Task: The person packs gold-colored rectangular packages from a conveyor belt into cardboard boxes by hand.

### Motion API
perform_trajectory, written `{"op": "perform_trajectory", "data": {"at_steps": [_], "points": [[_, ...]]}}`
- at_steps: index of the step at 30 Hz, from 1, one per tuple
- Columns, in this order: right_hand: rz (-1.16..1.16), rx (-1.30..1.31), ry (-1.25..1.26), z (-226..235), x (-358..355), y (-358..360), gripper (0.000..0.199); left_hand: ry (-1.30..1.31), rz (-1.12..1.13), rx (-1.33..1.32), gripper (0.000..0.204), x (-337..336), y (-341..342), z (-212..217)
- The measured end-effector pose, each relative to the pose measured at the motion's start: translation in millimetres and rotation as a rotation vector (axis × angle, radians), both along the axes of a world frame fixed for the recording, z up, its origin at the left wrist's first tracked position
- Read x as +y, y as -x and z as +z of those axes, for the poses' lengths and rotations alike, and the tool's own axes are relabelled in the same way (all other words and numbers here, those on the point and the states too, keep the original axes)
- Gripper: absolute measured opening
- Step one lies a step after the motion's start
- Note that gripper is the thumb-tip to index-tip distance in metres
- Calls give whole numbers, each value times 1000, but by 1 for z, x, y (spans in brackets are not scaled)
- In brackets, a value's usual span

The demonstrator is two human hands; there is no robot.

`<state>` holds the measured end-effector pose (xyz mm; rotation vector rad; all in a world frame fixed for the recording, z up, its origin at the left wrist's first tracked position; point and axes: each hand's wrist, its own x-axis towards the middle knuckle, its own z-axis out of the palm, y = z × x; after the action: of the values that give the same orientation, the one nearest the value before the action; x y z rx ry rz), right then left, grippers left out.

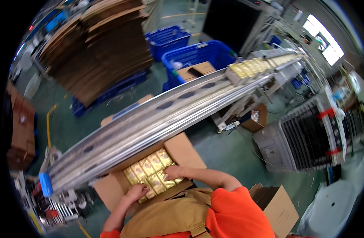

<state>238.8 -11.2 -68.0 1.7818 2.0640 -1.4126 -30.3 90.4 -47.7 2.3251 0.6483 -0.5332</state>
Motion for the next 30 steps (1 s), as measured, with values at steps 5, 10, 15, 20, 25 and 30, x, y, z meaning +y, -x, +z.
{"op": "perform_trajectory", "data": {"at_steps": [5,10,15,20,25,30], "points": [[-584,281,-560,79,-17,-74,28,-256,245,-805,8,12,-144,130],[-1096,-13,-1143,119,-50,-220,18,-488,320,-955,12,46,-247,137],[-1313,-432,-1321,140,-89,-403,11,-515,385,-727,33,63,-286,103],[-1210,-512,-1090,131,-94,-515,18,-496,444,-623,36,59,-298,97],[-1303,-558,-1082,149,-82,-547,21,-493,502,-561,37,57,-297,101],[-1206,-911,-1002,182,-83,-640,36,-453,495,-570,36,59,-301,92]]}}
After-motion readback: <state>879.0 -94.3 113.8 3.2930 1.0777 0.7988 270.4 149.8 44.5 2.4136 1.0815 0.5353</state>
